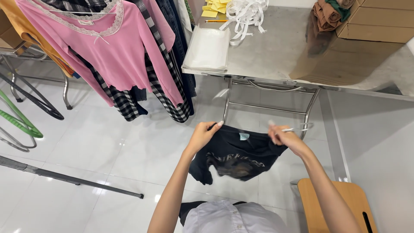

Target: The person hangs several folded garments onto a metal clothing rack. They pick up a pink top, a black and white checkered shirt, a dark t-shirt, and a brown top, place each on a hanger, and hang them on the rack.

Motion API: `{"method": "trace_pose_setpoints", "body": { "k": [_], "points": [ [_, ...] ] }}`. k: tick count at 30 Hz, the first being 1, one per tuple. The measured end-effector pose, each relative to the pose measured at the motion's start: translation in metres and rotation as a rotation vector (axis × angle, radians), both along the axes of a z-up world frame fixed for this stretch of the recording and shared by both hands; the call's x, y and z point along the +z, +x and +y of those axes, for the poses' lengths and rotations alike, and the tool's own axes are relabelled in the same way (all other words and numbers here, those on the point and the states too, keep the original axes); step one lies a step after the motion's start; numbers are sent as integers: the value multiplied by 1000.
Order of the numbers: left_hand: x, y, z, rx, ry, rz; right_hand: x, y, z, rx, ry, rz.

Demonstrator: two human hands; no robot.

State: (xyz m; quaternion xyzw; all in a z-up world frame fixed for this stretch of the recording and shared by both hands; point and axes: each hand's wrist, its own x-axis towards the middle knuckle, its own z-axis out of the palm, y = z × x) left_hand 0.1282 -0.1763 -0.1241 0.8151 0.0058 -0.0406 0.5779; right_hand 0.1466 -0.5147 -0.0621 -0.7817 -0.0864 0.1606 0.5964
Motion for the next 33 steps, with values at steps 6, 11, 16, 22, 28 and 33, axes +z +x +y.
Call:
{"method": "trace_pose_setpoints", "body": {
  "k": [6, 11, 16, 22, 28, 33],
  "points": [
    [16, 0, 2, 38, -103, -99, -6, 7, 4, 20, -416, 51],
    [138, -48, 2, 28, -147, -153, 7, 15, 2, 64, -335, -224],
    [145, -55, 29, -58, -70, -134, 10, 40, -32, 45, -364, -345],
    [137, -49, 62, -117, 367, -127, 48, 22, -12, 232, -316, -97],
    [112, -23, 84, -266, 694, -136, 66, 26, -7, 243, -450, -88],
    [117, -22, 92, -272, 816, -327, 91, 12, 0, 264, -589, -58]
  ]
}}
